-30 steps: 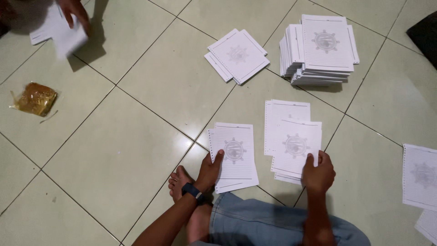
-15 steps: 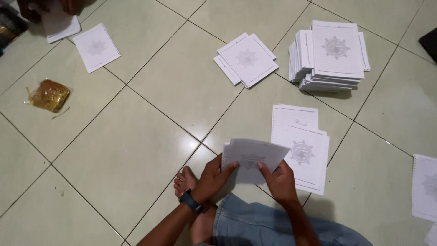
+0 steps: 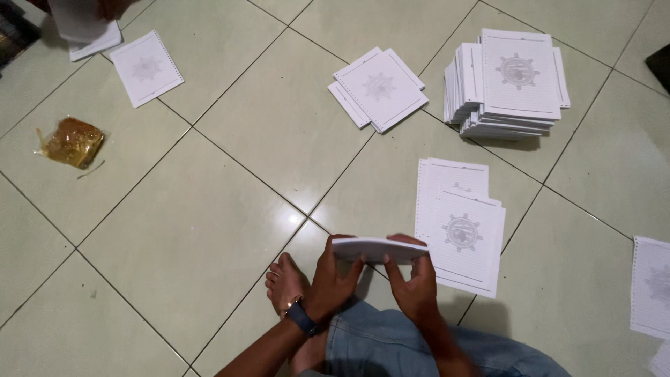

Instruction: The person sits on a tiled floor and repeatedly picks up sheets of paper, aligns them, and places them into a growing stack. The person handles the papers by hand, occasionally flipping through them before stacking.

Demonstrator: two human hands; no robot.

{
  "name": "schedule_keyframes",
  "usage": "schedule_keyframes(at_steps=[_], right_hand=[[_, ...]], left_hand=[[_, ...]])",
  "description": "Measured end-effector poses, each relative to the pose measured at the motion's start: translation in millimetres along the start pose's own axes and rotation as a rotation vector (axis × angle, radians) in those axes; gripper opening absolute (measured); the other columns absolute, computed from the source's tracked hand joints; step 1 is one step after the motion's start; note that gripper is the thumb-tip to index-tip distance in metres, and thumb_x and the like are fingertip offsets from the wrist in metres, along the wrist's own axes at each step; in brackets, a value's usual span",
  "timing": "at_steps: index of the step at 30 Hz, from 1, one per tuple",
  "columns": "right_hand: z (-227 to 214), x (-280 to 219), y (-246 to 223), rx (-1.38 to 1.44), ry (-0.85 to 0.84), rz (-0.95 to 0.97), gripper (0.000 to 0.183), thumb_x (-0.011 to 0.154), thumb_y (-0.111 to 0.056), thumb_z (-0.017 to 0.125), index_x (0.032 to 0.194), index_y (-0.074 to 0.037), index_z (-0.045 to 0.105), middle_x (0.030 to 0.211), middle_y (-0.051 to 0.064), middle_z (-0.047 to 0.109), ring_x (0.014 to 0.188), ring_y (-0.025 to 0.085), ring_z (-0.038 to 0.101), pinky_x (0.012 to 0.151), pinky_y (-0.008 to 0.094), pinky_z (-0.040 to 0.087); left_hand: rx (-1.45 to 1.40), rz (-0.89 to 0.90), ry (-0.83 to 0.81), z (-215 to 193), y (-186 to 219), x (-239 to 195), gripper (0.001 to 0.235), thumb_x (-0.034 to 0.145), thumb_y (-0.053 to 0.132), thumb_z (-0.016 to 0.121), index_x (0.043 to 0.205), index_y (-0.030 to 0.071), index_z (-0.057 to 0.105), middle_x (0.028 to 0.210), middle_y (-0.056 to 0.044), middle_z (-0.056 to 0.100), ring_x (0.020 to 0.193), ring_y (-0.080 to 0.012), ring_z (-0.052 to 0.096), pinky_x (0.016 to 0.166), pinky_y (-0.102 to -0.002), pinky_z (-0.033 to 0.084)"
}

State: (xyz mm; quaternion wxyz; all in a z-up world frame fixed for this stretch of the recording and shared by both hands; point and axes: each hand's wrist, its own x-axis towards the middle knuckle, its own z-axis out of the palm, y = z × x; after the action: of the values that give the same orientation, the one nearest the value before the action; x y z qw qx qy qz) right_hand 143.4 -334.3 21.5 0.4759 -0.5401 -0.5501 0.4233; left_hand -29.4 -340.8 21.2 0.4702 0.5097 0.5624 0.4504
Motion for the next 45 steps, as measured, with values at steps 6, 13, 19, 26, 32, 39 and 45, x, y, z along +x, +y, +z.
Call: schedule_keyframes(at_steps=[6, 13, 19, 26, 32, 39, 45], right_hand=[[7.4, 1.2, 1.9, 0.045, 0.102, -0.216, 0.02, 0.093, -0.001, 0.07, 0.111, -0.006, 0.06, 0.113, 0.015, 0.068, 0.113, 0.027, 0.067, 0.106, 0.037, 0.054], [12.2, -1.7, 9.8, -0.02, 0.117, 0.037, 0.029, 0.092, -0.001, 0.069, 0.12, -0.005, 0.064, 0.116, 0.011, 0.069, 0.113, 0.022, 0.067, 0.1, 0.031, 0.055], [14.8, -0.1, 23.6, -0.08, 0.108, 0.107, 0.029, 0.092, -0.005, 0.067, 0.12, -0.009, 0.061, 0.116, 0.008, 0.069, 0.112, 0.022, 0.067, 0.094, 0.031, 0.054], [12.8, -6.7, 59.0, -0.054, 0.11, 0.122, 0.031, 0.093, -0.009, 0.072, 0.122, -0.007, 0.059, 0.114, 0.012, 0.069, 0.113, 0.023, 0.066, 0.097, 0.04, 0.05], [-6.9, 9.7, 15.8, 0.058, 0.018, 0.268, 0.044, 0.09, -0.007, 0.076, 0.128, -0.003, 0.056, 0.123, 0.017, 0.069, 0.122, 0.022, 0.061, 0.11, 0.049, 0.046], [-23.0, 23.1, -11.9, 0.152, -0.035, 0.338, 0.047, 0.088, -0.006, 0.078, 0.13, -0.002, 0.057, 0.122, 0.016, 0.072, 0.118, 0.019, 0.063, 0.109, 0.046, 0.049], [-34.9, 24.1, -24.8, 0.149, -0.038, 0.517, 0.047, 0.09, -0.019, 0.069, 0.135, -0.007, 0.06, 0.131, 0.009, 0.072, 0.124, 0.022, 0.067, 0.104, 0.034, 0.053]], left_hand=[[-0.088, 0.311, 0.076, 5.0, 3.6, 2.5, 0.02, 0.095, 0.001, 0.062, 0.112, 0.009, 0.057, 0.114, -0.011, 0.065, 0.105, -0.0231, 0.066, 0.086, -0.032, 0.056], [-0.054, 0.128, 0.049, 6.7, -19.5, 8.5, 0.025, 0.09, 0.001, 0.056, 0.113, 0.009, 0.059, 0.11, -0.007, 0.066, 0.101, -0.0201, 0.065, 0.089, -0.031, 0.053], [-0.006, 0.112, 0.007, 3.8, -36.1, 14.2, 0.029, 0.092, 0.004, 0.058, 0.12, 0.008, 0.054, 0.114, -0.009, 0.066, 0.107, -0.023, 0.066, 0.092, -0.033, 0.054], [0.02, 0.12, -0.015, 5.1, -51.0, 17.0, 0.028, 0.098, 0.008, 0.061, 0.123, 0.005, 0.05, 0.11, -0.019, 0.069, 0.101, -0.0293, 0.07, 0.088, -0.045, 0.054], [0.057, -0.05, -0.134, -8.9, 4.2, 23.8, 0.032, 0.093, 0.011, 0.068, 0.119, 0.007, 0.05, 0.101, -0.021, 0.068, 0.098, -0.0341, 0.069, 0.088, -0.052, 0.05], [-0.085, -0.094, -0.204, -7.3, 11.6, 31.7, 0.041, 0.089, 0.008, 0.068, 0.126, 0.005, 0.05, 0.116, -0.018, 0.067, 0.115, -0.0288, 0.061, 0.102, -0.053, 0.046], [-0.303, -0.177, -0.143, 5.5, 20.3, 49.5, 0.067, 0.086, 0.023, 0.073, 0.145, 0.012, 0.041, 0.141, -0.009, 0.062, 0.129, -0.0239, 0.059, 0.108, -0.04, 0.048]])
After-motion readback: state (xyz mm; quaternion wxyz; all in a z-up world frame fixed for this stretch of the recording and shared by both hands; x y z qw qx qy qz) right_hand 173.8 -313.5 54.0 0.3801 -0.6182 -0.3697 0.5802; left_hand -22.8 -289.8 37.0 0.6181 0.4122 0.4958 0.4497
